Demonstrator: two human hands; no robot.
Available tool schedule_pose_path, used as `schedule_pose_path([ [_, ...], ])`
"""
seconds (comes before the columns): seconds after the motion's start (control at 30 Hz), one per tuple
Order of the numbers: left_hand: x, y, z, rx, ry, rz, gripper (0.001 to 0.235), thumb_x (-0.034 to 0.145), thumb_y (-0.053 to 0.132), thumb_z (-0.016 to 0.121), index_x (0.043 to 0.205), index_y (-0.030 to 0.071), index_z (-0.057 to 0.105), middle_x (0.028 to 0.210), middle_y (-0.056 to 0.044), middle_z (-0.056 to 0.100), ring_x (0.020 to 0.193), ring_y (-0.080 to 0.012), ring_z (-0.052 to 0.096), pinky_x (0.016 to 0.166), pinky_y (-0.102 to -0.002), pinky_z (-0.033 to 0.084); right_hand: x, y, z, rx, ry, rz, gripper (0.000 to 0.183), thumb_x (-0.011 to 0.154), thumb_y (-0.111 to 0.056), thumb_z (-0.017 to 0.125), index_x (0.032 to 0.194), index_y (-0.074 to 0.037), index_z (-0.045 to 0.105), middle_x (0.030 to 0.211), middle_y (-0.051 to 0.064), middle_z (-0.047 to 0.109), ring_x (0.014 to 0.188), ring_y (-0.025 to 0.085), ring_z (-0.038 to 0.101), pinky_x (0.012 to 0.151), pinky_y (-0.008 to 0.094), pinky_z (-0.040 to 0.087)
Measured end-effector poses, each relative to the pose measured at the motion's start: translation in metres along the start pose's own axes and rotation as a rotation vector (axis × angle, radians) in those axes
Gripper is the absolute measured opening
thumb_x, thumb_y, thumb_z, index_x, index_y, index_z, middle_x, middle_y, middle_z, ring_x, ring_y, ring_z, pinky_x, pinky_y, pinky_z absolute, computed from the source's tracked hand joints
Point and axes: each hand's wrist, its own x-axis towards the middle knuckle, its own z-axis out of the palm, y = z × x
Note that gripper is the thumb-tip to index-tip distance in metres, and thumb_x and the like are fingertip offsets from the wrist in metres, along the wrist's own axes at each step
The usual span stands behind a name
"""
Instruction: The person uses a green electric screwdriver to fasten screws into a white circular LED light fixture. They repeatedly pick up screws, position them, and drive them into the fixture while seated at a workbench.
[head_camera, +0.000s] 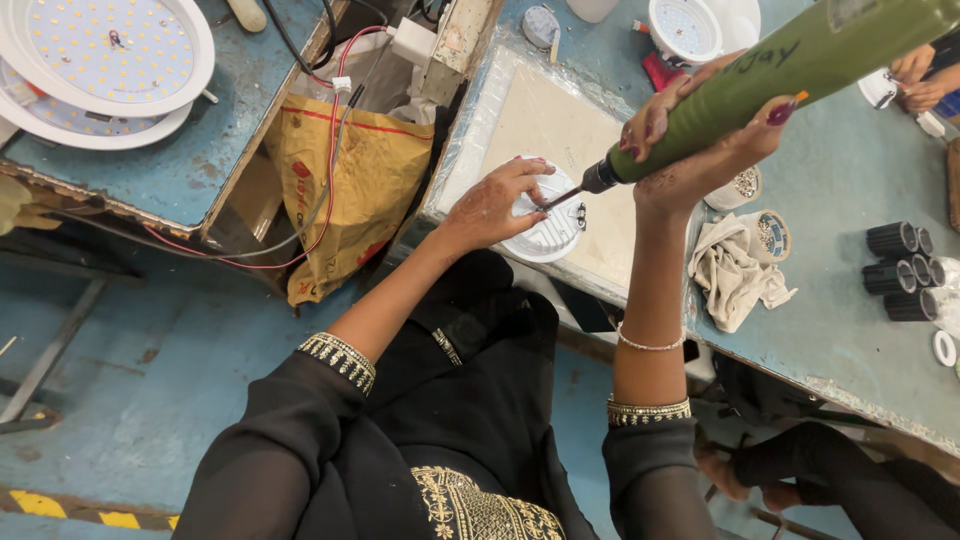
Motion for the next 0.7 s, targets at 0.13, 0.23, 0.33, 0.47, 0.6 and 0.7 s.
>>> schedule_pose_path([
  [0.13,-0.001,0.000,-0.001,0.012,-0.005,0.000,0.014,0.082,0.008,0.080,0.086,0.004,0.068,0.138,-0.012,0.064,0.138,-0.0291,0.054,0.124,-0.044,0.034,0.003,-0.001,-0.007,-0.044,-0.053,0.003,0.072,0.103,-0.071,0.037,0.105,0.001,0.044,0.065,0.013,0.044,0.045,0.024,0.046,0.041,0.035,0.041],
  [0.23,-0.001,0.000,-0.001,-0.026,-0.001,0.009,0.012,0.082,0.008,0.080,0.085,0.005,0.069,0.136,-0.012,0.065,0.136,-0.0287,0.055,0.123,-0.045,0.035,0.015,-0.003,-0.025,-0.086,-0.086,-0.030,0.076,0.100,-0.074,0.036,0.106,0.001,0.045,0.069,0.014,0.044,0.045,0.025,0.046,0.039,0.036,0.041],
  [0.33,-0.001,-0.001,-0.002,-0.045,-0.003,0.005,0.013,0.083,0.009,0.081,0.086,0.004,0.069,0.135,-0.011,0.067,0.136,-0.0286,0.056,0.123,-0.046,0.035,0.033,-0.007,-0.048,-0.087,-0.122,-0.035,0.082,0.100,-0.077,0.036,0.110,0.004,0.047,0.074,0.016,0.044,0.047,0.025,0.043,0.042,0.035,0.037],
  [0.47,0.000,0.003,-0.004,-0.032,-0.005,0.011,0.015,0.083,0.010,0.081,0.095,0.005,0.073,0.132,-0.011,0.067,0.134,-0.0294,0.057,0.122,-0.045,0.035,0.042,-0.005,-0.066,-0.089,-0.133,-0.040,0.084,0.100,-0.078,0.037,0.111,0.005,0.049,0.076,0.016,0.042,0.049,0.024,0.041,0.044,0.034,0.035],
  [0.6,0.002,0.007,-0.007,-0.114,0.025,-0.028,0.028,0.081,0.015,0.084,0.106,0.006,0.074,0.131,-0.010,0.068,0.130,-0.0292,0.059,0.113,-0.041,0.044,0.037,-0.001,-0.060,-0.080,-0.150,-0.006,0.082,0.101,-0.078,0.036,0.111,0.002,0.048,0.070,0.015,0.042,0.046,0.023,0.040,0.041,0.032,0.035],
  [0.7,0.003,0.008,-0.012,-0.197,0.036,-0.100,0.028,0.082,0.016,0.083,0.108,0.007,0.076,0.130,-0.009,0.069,0.126,-0.0272,0.063,0.107,-0.038,0.050,0.028,0.003,-0.048,-0.121,-0.090,-0.022,0.080,0.102,-0.076,0.036,0.112,0.002,0.047,0.070,0.016,0.041,0.048,0.025,0.042,0.042,0.035,0.038],
])
